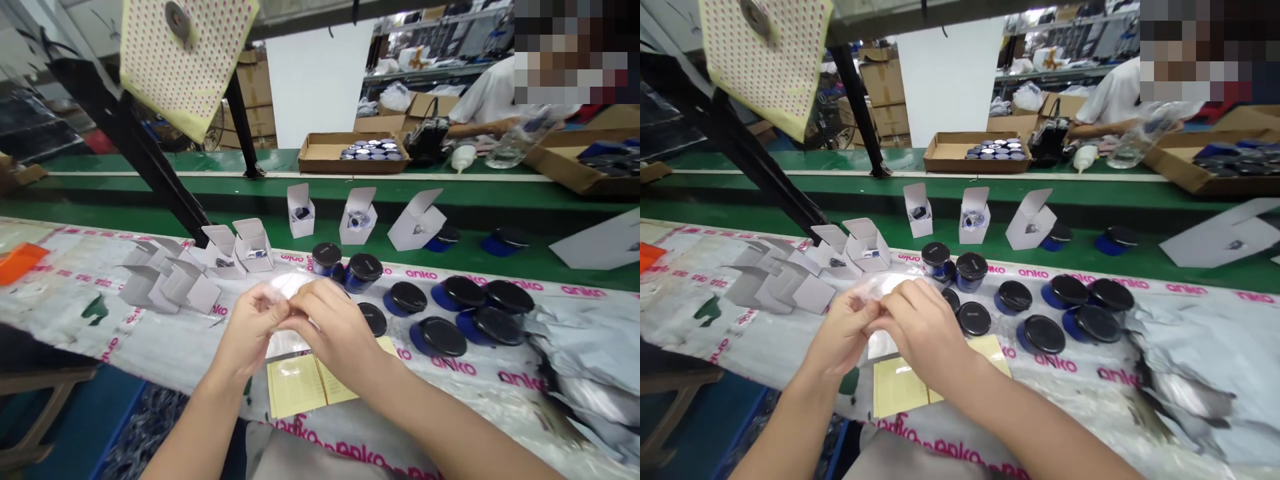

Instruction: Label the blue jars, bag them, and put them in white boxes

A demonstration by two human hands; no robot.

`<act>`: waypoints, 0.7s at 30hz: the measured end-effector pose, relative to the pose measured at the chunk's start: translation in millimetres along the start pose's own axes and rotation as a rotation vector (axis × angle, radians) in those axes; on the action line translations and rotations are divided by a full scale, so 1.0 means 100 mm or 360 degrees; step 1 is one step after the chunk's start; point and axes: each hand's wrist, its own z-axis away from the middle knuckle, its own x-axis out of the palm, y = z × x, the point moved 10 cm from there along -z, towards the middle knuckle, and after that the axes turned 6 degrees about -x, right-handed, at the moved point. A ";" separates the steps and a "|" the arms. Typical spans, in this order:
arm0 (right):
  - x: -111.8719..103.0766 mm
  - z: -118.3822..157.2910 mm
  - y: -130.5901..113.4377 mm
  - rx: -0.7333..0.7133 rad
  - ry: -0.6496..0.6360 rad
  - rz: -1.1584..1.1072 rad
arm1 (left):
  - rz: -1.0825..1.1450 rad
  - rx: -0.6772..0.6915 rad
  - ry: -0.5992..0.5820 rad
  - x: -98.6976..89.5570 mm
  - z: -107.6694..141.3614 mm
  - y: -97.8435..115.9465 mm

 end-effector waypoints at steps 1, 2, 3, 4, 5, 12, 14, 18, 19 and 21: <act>0.04 -0.01 0.01 -0.0013 -0.0004 -0.0022 | 0.0031 -0.0027 0.0007 -0.03 0.04 -0.03; 0.06 -0.01 0.04 -0.0008 -0.0008 -0.0073 | 0.0048 -0.0051 0.0029 -0.08 0.08 -0.06; 0.08 -0.01 0.09 0.0027 -0.0010 -0.0160 | 0.0054 -0.0076 0.0067 -0.15 0.11 -0.09; 0.09 -0.01 0.14 0.0081 -0.0010 -0.0277 | 0.0048 -0.0094 0.0120 -0.23 0.15 -0.12; 0.09 0.00 0.20 0.0150 -0.0011 -0.0411 | 0.0037 -0.0101 0.0192 -0.32 0.18 -0.13; 0.21 0.07 0.21 0.0288 -0.0068 -0.0299 | -0.0092 0.0133 0.0618 -0.71 0.28 -0.08; 0.30 0.07 0.17 0.0253 -0.0173 -0.0291 | -0.0182 0.0143 0.0529 -0.64 0.25 -0.08; 0.05 0.08 0.31 0.0325 -0.0034 -0.0336 | -0.0159 0.0347 0.0700 -0.76 0.24 0.08; -0.09 0.10 0.37 0.0322 0.0030 -0.0338 | -0.0139 0.0404 0.0771 -0.81 0.24 0.13; -0.39 0.16 0.51 0.0323 0.0113 -0.0243 | -0.0129 0.0499 0.0858 -0.88 0.22 0.22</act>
